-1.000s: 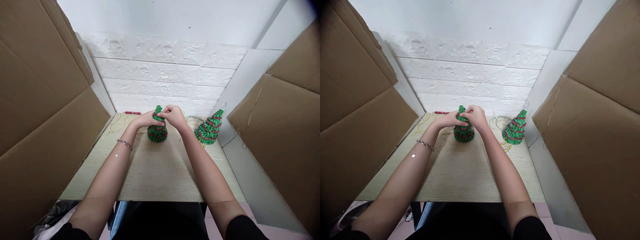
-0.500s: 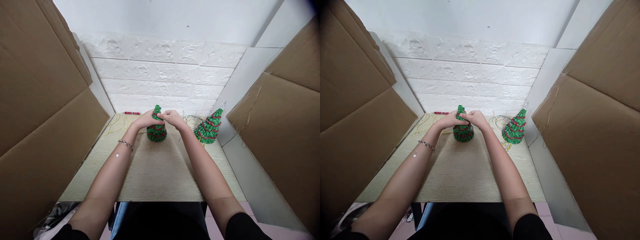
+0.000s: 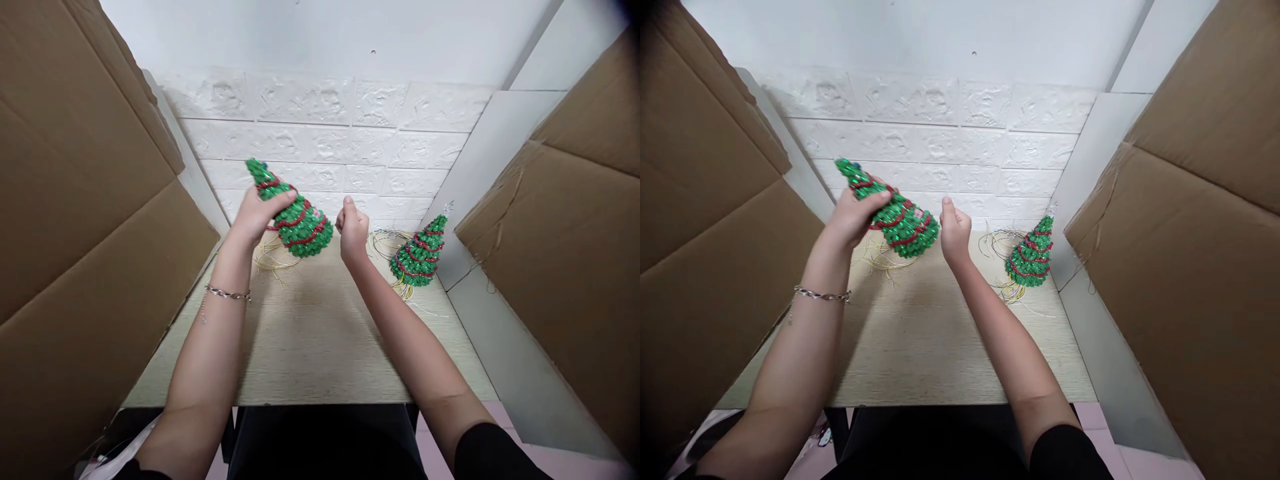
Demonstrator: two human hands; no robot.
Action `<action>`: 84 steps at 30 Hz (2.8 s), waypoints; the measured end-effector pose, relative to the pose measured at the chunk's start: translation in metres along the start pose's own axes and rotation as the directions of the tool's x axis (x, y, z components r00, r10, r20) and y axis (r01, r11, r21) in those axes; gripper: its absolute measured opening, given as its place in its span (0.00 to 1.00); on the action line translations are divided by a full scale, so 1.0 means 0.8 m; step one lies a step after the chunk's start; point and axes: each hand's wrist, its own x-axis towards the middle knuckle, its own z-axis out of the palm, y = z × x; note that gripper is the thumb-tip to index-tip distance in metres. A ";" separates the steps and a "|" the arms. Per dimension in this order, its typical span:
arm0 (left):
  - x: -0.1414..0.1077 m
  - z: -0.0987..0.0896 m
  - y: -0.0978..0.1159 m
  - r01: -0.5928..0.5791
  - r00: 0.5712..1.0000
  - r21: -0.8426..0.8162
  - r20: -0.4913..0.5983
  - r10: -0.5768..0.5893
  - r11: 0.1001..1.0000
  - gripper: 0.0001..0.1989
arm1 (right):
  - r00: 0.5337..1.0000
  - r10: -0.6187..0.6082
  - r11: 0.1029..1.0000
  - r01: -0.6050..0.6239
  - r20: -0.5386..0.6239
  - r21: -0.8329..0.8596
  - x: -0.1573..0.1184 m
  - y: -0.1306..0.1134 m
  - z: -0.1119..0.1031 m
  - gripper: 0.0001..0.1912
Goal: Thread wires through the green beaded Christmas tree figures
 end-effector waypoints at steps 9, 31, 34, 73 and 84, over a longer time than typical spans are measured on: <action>-0.008 -0.041 0.046 -0.228 0.928 -0.013 -0.306 0.213 0.974 0.15 | 0.741 0.267 0.838 0.137 0.616 -0.529 -0.066 0.079 0.043 0.12; -0.005 -0.027 0.014 0.006 0.989 0.027 -0.151 -0.002 1.000 0.13 | 0.527 0.487 0.680 -0.729 0.697 0.077 -0.003 0.024 -0.019 0.09; -0.003 -0.027 0.004 0.057 0.990 -0.069 -0.123 -0.066 0.996 0.13 | 0.619 0.434 0.733 -0.665 0.654 0.144 0.004 -0.001 -0.025 0.10; -0.011 0.000 -0.024 0.290 0.915 -0.267 0.358 -0.185 0.919 0.32 | 0.798 -0.248 0.889 0.413 0.550 -0.199 -0.029 -0.068 0.000 0.10; -0.008 0.003 -0.026 0.290 0.924 -0.356 0.345 -0.164 0.889 0.31 | 0.825 -0.253 0.868 0.424 0.506 -0.257 -0.027 -0.062 0.002 0.06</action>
